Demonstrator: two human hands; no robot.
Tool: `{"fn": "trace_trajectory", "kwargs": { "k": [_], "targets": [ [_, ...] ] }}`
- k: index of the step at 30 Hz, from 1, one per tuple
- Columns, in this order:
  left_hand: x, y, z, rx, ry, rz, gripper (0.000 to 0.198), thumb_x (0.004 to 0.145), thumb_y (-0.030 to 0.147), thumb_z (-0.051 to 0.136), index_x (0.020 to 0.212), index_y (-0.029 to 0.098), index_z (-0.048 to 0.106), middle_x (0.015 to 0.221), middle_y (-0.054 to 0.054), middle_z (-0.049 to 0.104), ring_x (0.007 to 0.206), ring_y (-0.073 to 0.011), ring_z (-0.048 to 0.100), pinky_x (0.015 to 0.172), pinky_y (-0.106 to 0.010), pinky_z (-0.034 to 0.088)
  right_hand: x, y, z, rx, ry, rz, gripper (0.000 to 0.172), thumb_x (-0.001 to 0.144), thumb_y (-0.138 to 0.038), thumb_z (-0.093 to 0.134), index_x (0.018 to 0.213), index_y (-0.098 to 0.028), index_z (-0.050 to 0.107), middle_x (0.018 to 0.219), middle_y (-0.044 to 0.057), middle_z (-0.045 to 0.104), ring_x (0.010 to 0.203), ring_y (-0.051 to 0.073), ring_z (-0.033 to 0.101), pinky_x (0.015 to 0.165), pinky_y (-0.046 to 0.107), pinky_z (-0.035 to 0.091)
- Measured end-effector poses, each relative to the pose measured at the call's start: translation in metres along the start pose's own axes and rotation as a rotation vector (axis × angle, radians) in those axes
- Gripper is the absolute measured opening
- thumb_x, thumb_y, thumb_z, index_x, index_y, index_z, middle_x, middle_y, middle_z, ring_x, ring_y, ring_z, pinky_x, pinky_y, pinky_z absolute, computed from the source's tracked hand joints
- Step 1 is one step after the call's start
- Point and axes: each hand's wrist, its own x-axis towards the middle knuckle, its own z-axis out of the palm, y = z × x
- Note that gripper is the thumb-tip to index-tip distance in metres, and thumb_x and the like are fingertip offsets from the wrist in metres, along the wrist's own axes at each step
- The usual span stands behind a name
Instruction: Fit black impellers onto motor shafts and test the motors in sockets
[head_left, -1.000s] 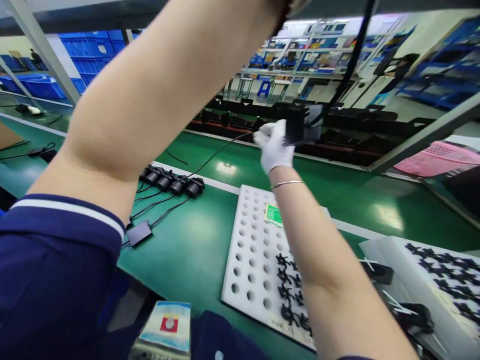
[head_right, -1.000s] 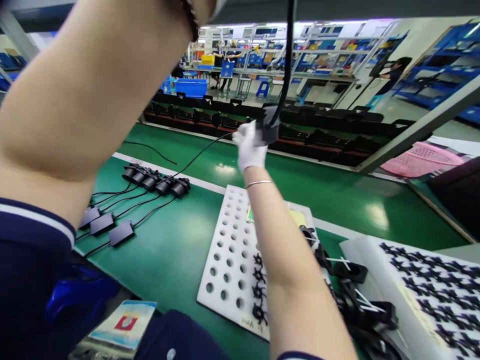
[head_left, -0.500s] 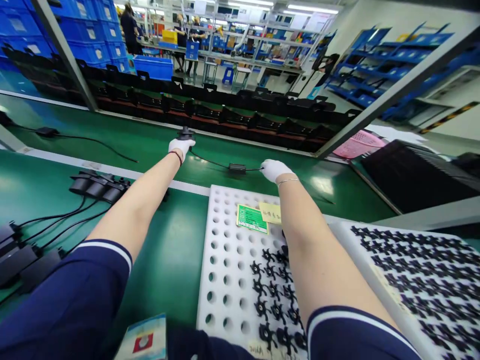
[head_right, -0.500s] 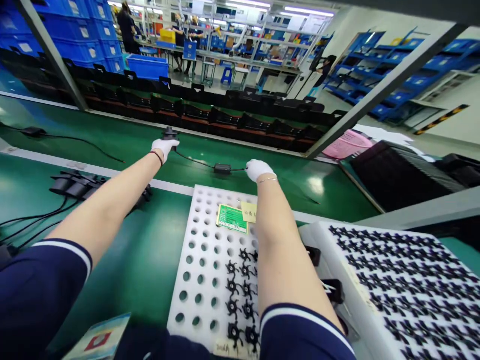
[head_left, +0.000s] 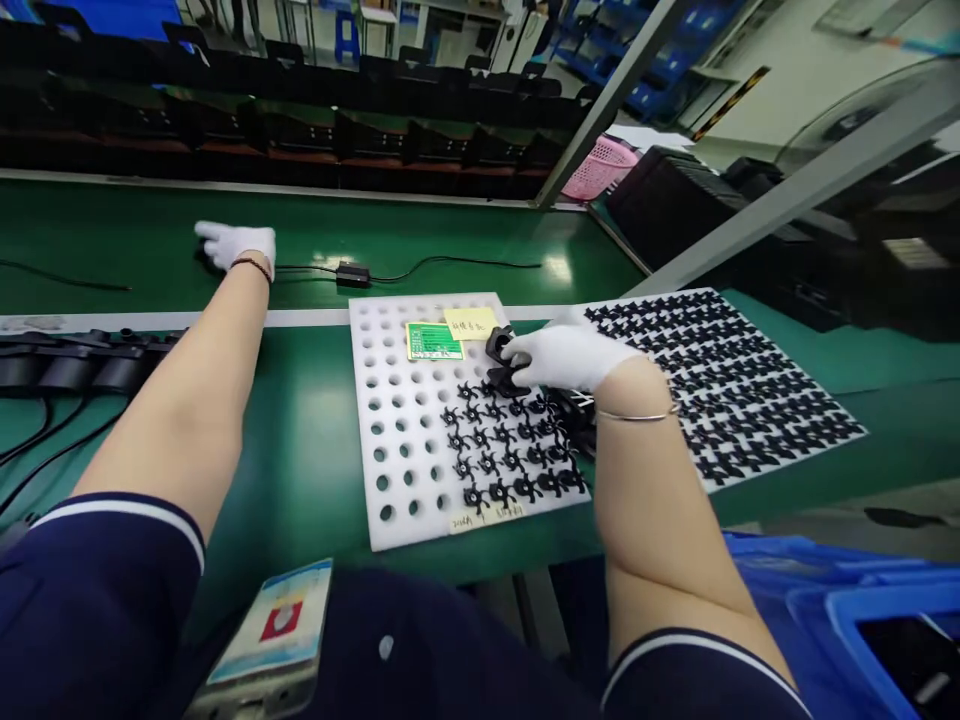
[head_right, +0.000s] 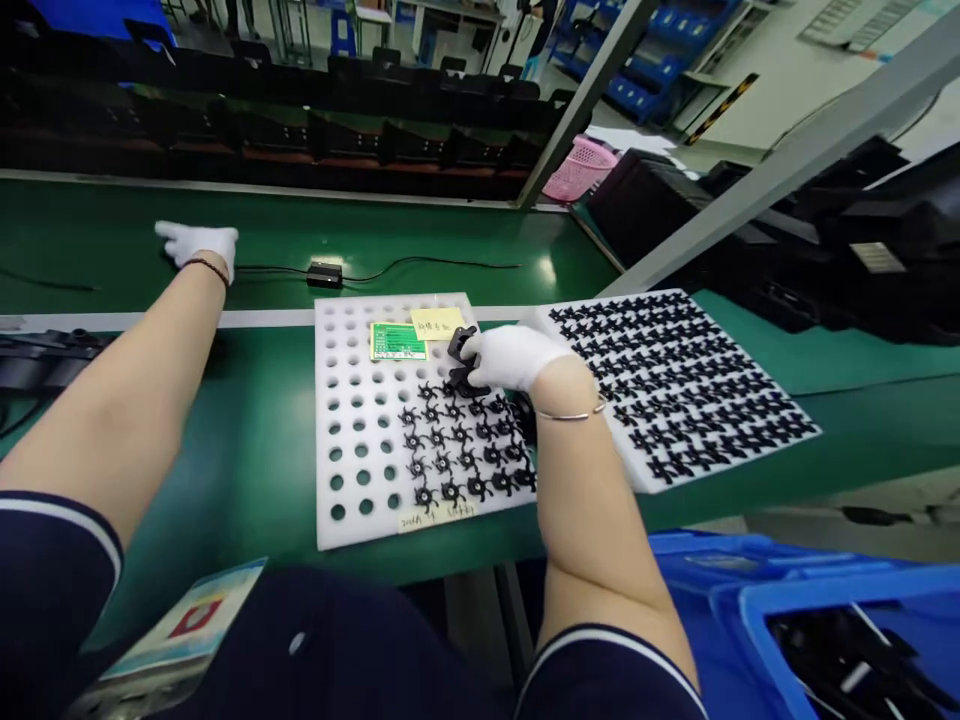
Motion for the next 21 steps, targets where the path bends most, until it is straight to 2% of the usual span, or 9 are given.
{"fn": "trace_trajectory", "kwargs": {
  "k": [2, 3, 4, 6, 8, 10, 13, 17, 21],
  "targets": [
    [-0.032, 0.027, 0.019, 0.251, 0.089, -0.031, 0.025, 0.098, 0.014, 0.058, 0.113, -0.001, 0.071, 0.114, -0.008, 0.073, 0.140, -0.0265, 0.056, 0.120, -0.046, 0.036, -0.005, -0.004, 0.025, -0.016, 0.039, -0.048, 0.062, 0.081, -0.032, 0.070, 0.142, -0.026, 0.070, 0.126, 0.010, 0.078, 0.102, 0.032, 0.075, 0.078, 0.036, 0.054],
    [-0.053, 0.040, 0.031, 0.343, 0.026, 0.012, 0.030, 0.091, 0.015, 0.067, 0.117, 0.001, 0.072, 0.118, -0.008, 0.074, 0.131, -0.0261, 0.063, 0.117, -0.042, 0.042, -0.004, -0.006, 0.033, -0.025, 0.069, -0.059, 0.069, 0.080, -0.031, 0.071, 0.149, -0.027, 0.065, 0.134, 0.012, 0.075, 0.105, 0.034, 0.074, 0.078, 0.037, 0.055],
    [-0.078, 0.051, 0.043, 0.390, -0.113, 0.084, 0.034, 0.084, 0.016, 0.074, 0.116, 0.005, 0.076, 0.118, -0.007, 0.075, 0.120, -0.0252, 0.068, 0.112, -0.038, 0.048, -0.004, -0.009, 0.040, -0.033, 0.099, -0.059, 0.074, 0.080, -0.030, 0.071, 0.153, -0.027, 0.061, 0.139, 0.013, 0.073, 0.107, 0.035, 0.074, 0.078, 0.038, 0.055],
    [-0.133, 0.065, 0.070, 0.492, -0.553, 0.257, 0.029, 0.080, 0.018, 0.074, 0.107, 0.012, 0.082, 0.112, -0.007, 0.078, 0.104, -0.0244, 0.071, 0.098, -0.034, 0.055, -0.003, -0.013, 0.045, -0.042, 0.120, -0.043, 0.070, 0.082, -0.029, 0.069, 0.151, -0.026, 0.062, 0.137, 0.014, 0.073, 0.108, 0.036, 0.074, 0.077, 0.039, 0.055],
    [-0.186, 0.071, 0.093, 0.603, -0.806, 0.370, 0.027, 0.083, 0.018, 0.068, 0.104, 0.016, 0.084, 0.113, -0.008, 0.077, 0.100, -0.0252, 0.071, 0.091, -0.034, 0.057, -0.004, -0.015, 0.044, -0.042, 0.117, -0.042, 0.059, 0.083, -0.030, 0.068, 0.141, -0.024, 0.070, 0.132, 0.014, 0.075, 0.108, 0.037, 0.074, 0.077, 0.040, 0.054],
    [-0.226, 0.069, 0.111, 0.691, -0.806, 0.417, 0.028, 0.090, 0.019, 0.061, 0.105, 0.016, 0.084, 0.112, -0.012, 0.076, 0.100, -0.0274, 0.070, 0.091, -0.037, 0.056, -0.009, -0.014, 0.041, -0.024, 0.150, -0.050, 0.052, 0.082, -0.032, 0.069, 0.133, -0.020, 0.074, 0.129, 0.015, 0.075, 0.108, 0.037, 0.073, 0.078, 0.040, 0.055],
    [-0.255, 0.060, 0.127, 0.710, -0.693, 0.421, 0.032, 0.098, 0.022, 0.053, 0.108, 0.015, 0.083, 0.112, -0.015, 0.074, 0.101, -0.0293, 0.068, 0.095, -0.041, 0.055, -0.023, -0.008, 0.046, 0.083, 0.335, -0.086, 0.051, 0.079, -0.035, 0.071, 0.127, -0.018, 0.075, 0.124, 0.015, 0.075, 0.108, 0.037, 0.072, 0.085, 0.043, 0.058],
    [-0.258, 0.053, 0.139, 0.570, -0.643, 0.380, 0.019, 0.096, 0.020, 0.059, 0.094, 0.015, 0.077, 0.108, -0.015, 0.073, 0.107, -0.0313, 0.066, 0.103, -0.045, 0.052, -0.038, 0.001, 0.071, 0.441, 0.685, -0.098, 0.043, 0.075, -0.040, 0.075, 0.113, -0.019, 0.075, 0.116, 0.014, 0.074, 0.112, 0.037, 0.070, 0.096, 0.048, 0.059],
    [-0.255, 0.052, 0.140, 0.239, -0.576, 0.265, 0.015, 0.088, 0.015, 0.067, 0.074, 0.018, 0.065, 0.098, -0.012, 0.070, 0.105, -0.0304, 0.065, 0.108, -0.046, 0.049, -0.039, -0.002, 0.106, 0.943, 0.936, -0.031, 0.048, 0.069, -0.043, 0.079, 0.109, -0.021, 0.068, 0.112, 0.013, 0.073, 0.107, 0.035, 0.071, 0.101, 0.053, 0.059]
  ]
}}
